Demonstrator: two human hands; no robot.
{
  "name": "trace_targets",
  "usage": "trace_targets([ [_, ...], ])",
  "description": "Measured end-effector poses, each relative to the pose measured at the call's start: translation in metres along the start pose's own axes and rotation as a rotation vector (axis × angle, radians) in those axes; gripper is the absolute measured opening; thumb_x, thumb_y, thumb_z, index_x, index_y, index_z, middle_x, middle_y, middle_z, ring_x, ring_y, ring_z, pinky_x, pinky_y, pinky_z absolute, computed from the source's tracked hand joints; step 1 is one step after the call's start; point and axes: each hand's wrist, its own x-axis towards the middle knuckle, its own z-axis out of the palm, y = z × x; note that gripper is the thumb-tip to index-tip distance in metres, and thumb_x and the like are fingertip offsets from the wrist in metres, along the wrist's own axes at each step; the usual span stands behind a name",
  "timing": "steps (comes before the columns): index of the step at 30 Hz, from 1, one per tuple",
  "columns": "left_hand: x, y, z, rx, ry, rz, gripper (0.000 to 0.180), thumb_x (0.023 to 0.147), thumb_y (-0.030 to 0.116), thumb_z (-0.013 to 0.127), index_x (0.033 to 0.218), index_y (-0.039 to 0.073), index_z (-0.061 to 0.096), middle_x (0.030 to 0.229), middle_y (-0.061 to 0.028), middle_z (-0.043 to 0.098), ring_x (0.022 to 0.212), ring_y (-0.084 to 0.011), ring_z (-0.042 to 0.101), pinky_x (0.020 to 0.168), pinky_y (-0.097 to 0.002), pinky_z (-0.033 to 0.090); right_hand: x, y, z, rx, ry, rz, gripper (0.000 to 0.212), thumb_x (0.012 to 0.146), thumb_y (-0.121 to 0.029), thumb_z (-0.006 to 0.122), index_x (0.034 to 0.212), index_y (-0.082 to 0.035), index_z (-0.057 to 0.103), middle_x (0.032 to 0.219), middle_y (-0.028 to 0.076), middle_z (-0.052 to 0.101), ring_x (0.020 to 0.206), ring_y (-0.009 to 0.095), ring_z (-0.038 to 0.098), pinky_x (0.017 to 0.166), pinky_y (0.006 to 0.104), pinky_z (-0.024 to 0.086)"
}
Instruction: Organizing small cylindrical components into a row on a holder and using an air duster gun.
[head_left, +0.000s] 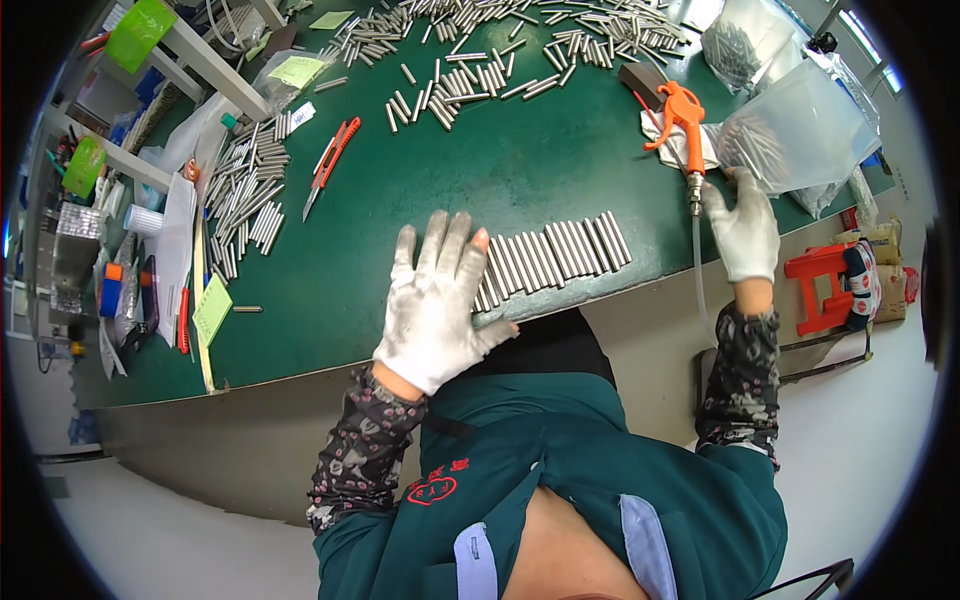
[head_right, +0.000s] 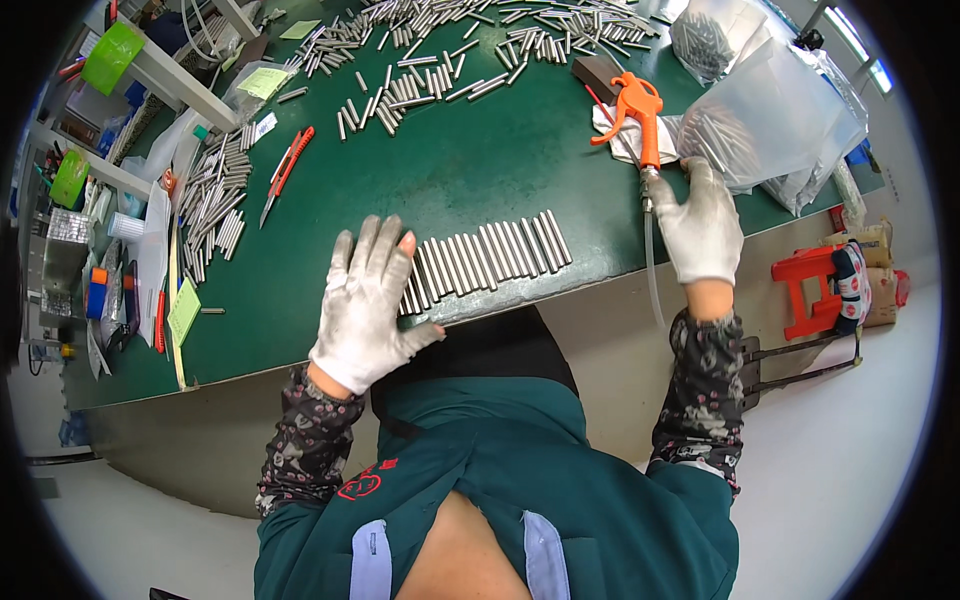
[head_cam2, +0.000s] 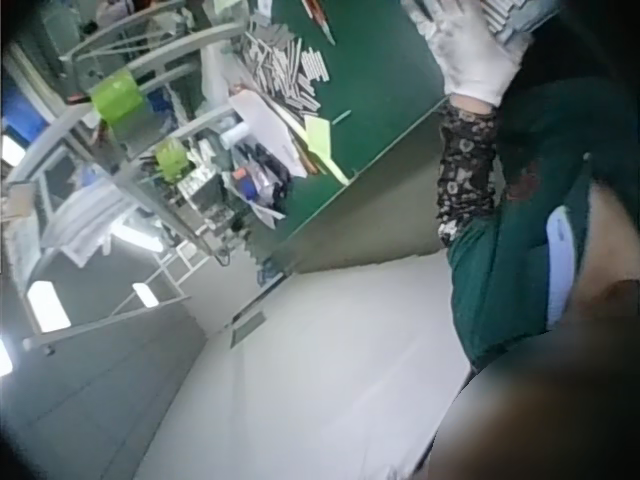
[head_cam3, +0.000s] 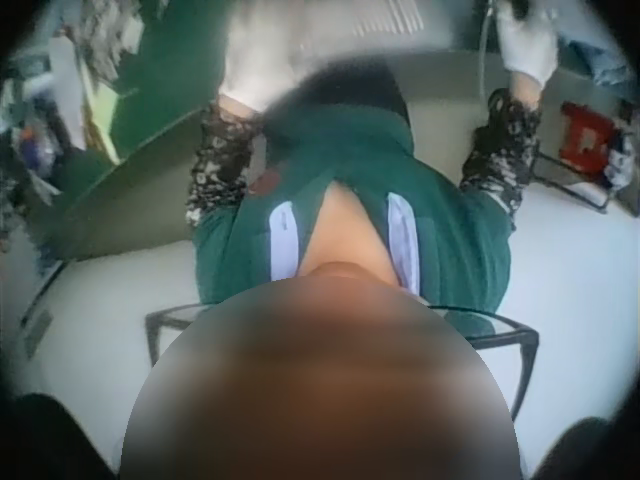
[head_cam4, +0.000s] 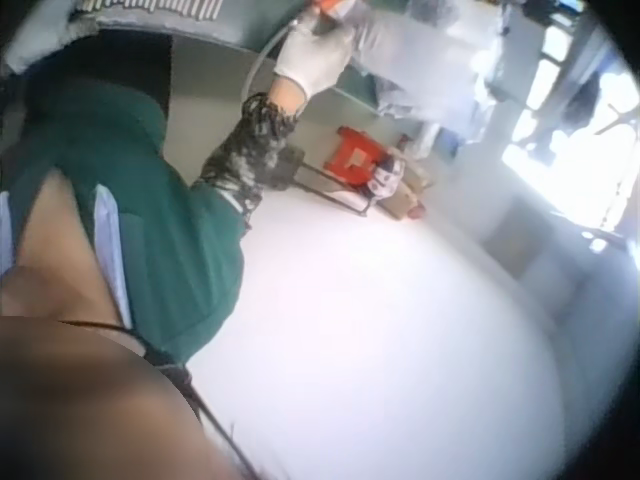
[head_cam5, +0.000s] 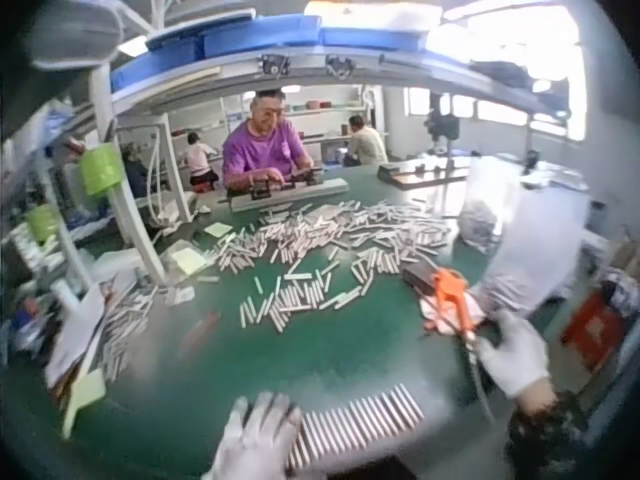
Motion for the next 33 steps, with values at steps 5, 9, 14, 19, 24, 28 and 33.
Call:
trace_targets([
  [5,0.021,0.011,0.014,0.060,-0.013,-0.109,0.091,0.064,0.050,0.075,0.131,-0.004,0.046,0.139,-0.0219,0.043,0.135,-0.0371,0.033,0.113,-0.0548,0.017,0.024,0.002,0.016,0.047,-0.244,0.148,0.061,0.082,-0.058,0.055,0.114,-0.006,0.060,0.096,0.014,0.068,0.094,0.033,0.064,0.082,0.0417,0.049],
  [9,0.022,0.010,0.021,0.049,-0.004,-0.116,0.077,0.070,0.047,0.072,0.124,-0.003,0.052,0.138,-0.0205,0.044,0.135,-0.0352,0.034,0.113,-0.0539,0.018,0.038,-0.001,0.026,0.057,-0.325,0.201,0.063,0.080,-0.058,0.054,0.118,-0.009,0.061,0.089,0.015,0.070,0.093,0.033,0.066,0.081,0.0406,0.050],
  [14,0.024,0.011,0.021,0.038,-0.026,-0.115,0.072,0.072,0.046,0.070,0.123,-0.002,0.054,0.139,-0.0193,0.044,0.135,-0.0332,0.034,0.113,-0.0543,0.017,0.047,0.021,0.052,0.149,-0.258,0.183,0.055,0.079,-0.051,0.060,0.107,-0.004,0.066,0.080,0.013,0.069,0.079,0.029,0.068,0.071,0.0372,0.052],
  [19,0.020,0.008,0.018,0.031,-0.014,-0.111,0.074,0.072,0.048,0.070,0.125,-0.001,0.053,0.138,-0.0190,0.044,0.135,-0.0326,0.034,0.113,-0.0550,0.017,0.052,0.022,0.061,0.560,-0.284,0.365,0.040,0.078,-0.029,0.068,0.101,0.003,0.065,0.062,0.006,0.061,0.044,0.011,0.054,0.042,0.0270,0.043],
  [24,0.004,-0.017,-0.003,0.080,0.046,-0.050,0.084,0.080,0.063,0.055,0.137,0.002,0.042,0.143,-0.0175,0.040,0.136,-0.0346,0.033,0.114,-0.0502,0.018,0.035,0.018,0.030,1.005,-0.181,0.419,0.029,0.083,-0.019,0.064,0.104,0.001,0.060,0.065,0.002,0.056,0.046,0.009,0.049,0.042,0.0221,0.040],
  [28,-0.010,-0.046,-0.012,-0.042,0.272,-0.071,0.075,0.087,0.057,0.054,0.138,0.003,0.041,0.140,-0.0180,0.044,0.131,-0.0366,0.041,0.111,-0.0485,0.028,0.004,-0.003,-0.007,1.287,-0.033,0.333,0.039,0.083,-0.017,0.062,0.113,0.005,0.051,0.083,0.008,0.059,0.063,0.010,0.056,0.049,0.0209,0.044],
  [33,0.008,-0.032,-0.039,-0.544,0.558,-0.081,0.078,0.086,0.047,0.064,0.141,0.000,0.036,0.139,-0.0210,0.045,0.128,-0.0363,0.044,0.106,-0.0398,0.036,-0.041,-0.013,-0.032,1.801,-0.778,0.241,0.053,0.082,-0.029,0.067,0.117,0.004,0.045,0.064,0.010,0.055,0.042,0.014,0.051,0.038,0.0232,0.041],
])
